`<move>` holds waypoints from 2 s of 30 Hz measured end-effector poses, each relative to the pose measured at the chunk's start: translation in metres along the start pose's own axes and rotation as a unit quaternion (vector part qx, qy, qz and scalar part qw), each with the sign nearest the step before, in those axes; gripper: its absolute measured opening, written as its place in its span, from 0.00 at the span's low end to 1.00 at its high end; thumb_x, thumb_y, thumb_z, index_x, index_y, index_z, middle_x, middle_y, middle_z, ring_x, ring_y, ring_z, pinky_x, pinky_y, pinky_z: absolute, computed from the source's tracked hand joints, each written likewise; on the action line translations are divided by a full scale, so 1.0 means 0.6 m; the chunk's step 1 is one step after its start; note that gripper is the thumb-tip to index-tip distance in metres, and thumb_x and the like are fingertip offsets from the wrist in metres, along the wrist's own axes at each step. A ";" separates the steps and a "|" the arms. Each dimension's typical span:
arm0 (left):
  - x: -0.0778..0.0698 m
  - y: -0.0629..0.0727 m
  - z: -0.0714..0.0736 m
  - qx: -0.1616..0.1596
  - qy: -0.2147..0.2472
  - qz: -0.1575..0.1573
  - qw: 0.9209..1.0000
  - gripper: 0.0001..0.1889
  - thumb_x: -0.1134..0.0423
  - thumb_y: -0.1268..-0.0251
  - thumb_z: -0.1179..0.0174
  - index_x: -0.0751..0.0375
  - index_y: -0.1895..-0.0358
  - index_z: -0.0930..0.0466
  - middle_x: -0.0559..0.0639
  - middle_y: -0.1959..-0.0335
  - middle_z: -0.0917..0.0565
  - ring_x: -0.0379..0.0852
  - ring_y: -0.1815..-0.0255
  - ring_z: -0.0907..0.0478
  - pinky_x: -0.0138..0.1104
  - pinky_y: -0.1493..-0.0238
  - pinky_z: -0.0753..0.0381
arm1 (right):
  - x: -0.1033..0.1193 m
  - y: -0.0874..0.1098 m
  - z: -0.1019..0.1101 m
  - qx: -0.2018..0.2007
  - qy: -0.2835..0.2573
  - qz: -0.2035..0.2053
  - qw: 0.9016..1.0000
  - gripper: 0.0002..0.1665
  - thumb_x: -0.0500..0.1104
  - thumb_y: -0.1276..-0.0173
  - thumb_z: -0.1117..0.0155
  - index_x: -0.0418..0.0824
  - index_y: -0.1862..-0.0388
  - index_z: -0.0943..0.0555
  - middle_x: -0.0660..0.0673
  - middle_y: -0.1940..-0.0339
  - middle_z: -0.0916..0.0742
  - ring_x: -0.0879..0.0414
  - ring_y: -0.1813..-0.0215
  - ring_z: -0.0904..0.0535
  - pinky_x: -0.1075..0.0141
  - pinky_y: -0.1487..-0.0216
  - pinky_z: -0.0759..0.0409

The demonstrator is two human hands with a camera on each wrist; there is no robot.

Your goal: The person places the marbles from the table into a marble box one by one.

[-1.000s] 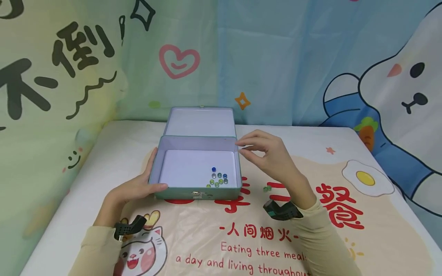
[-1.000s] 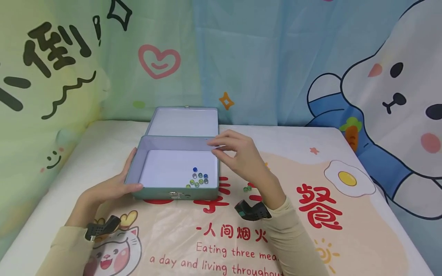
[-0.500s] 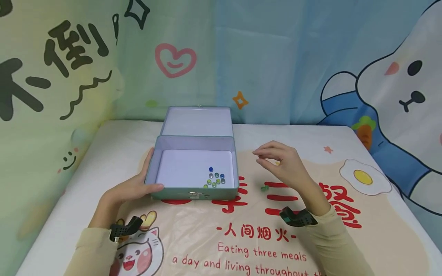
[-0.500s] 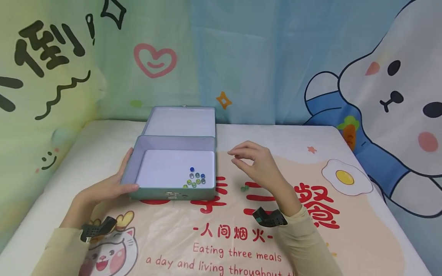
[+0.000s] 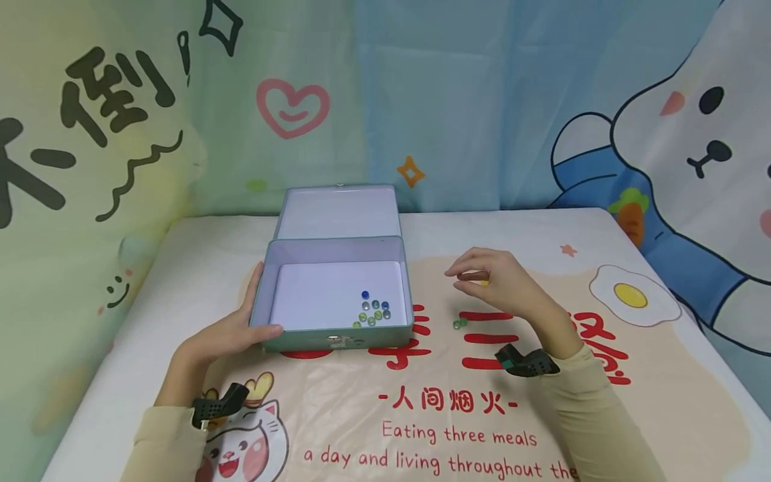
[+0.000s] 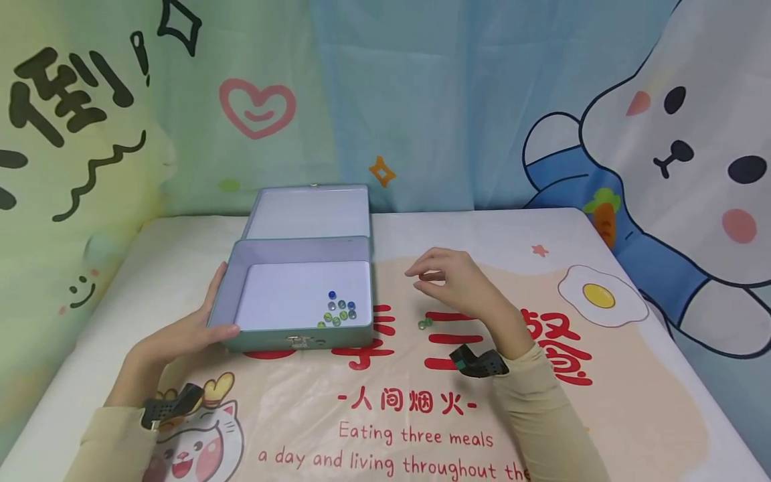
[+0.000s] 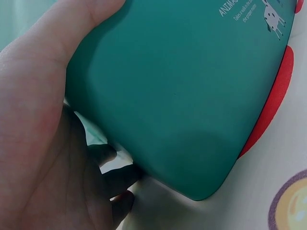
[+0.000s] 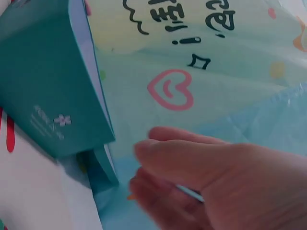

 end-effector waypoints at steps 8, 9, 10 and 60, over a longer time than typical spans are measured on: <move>-0.003 0.004 0.001 -0.001 0.004 -0.003 1.000 0.59 0.56 0.40 0.39 0.32 0.30 0.87 0.54 0.25 0.79 0.67 0.27 0.67 0.68 0.36 0.55 | -0.025 -0.002 -0.006 0.088 0.027 -0.029 0.995 0.13 0.33 0.42 0.31 0.41 0.56 0.14 0.43 0.57 0.14 0.49 0.53 0.19 0.54 0.51 0.19; -0.004 0.004 0.001 -0.001 0.004 -0.004 1.000 0.59 0.56 0.40 0.39 0.32 0.30 0.87 0.54 0.25 0.80 0.67 0.26 0.68 0.68 0.35 0.55 | -0.027 -0.002 -0.008 0.095 0.030 -0.031 0.995 0.13 0.34 0.42 0.31 0.41 0.56 0.14 0.44 0.57 0.14 0.50 0.53 0.19 0.55 0.51 0.19; -0.003 0.004 0.001 -0.001 0.004 -0.005 1.000 0.59 0.56 0.40 0.39 0.30 0.30 0.87 0.54 0.25 0.80 0.67 0.26 0.67 0.68 0.35 0.55 | -0.030 -0.002 -0.010 0.101 0.034 -0.032 0.994 0.13 0.34 0.42 0.31 0.41 0.56 0.14 0.43 0.57 0.14 0.50 0.53 0.19 0.55 0.51 0.18; 0.004 -0.002 -0.001 -0.002 -0.002 0.012 1.000 0.58 0.53 0.40 0.40 0.27 0.31 0.88 0.55 0.25 0.78 0.68 0.26 0.66 0.69 0.36 0.55 | -0.048 0.009 -0.053 0.214 0.094 -0.127 0.964 0.07 0.35 0.47 0.29 0.44 0.71 0.18 0.52 0.73 0.18 0.57 0.68 0.27 0.67 0.64 0.24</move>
Point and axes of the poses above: each hand's wrist, its own y-axis away from the middle knuckle, its own z-axis out of the back of the hand, x = y × z, the point moved 1 cm from there along -y, towards the middle knuckle
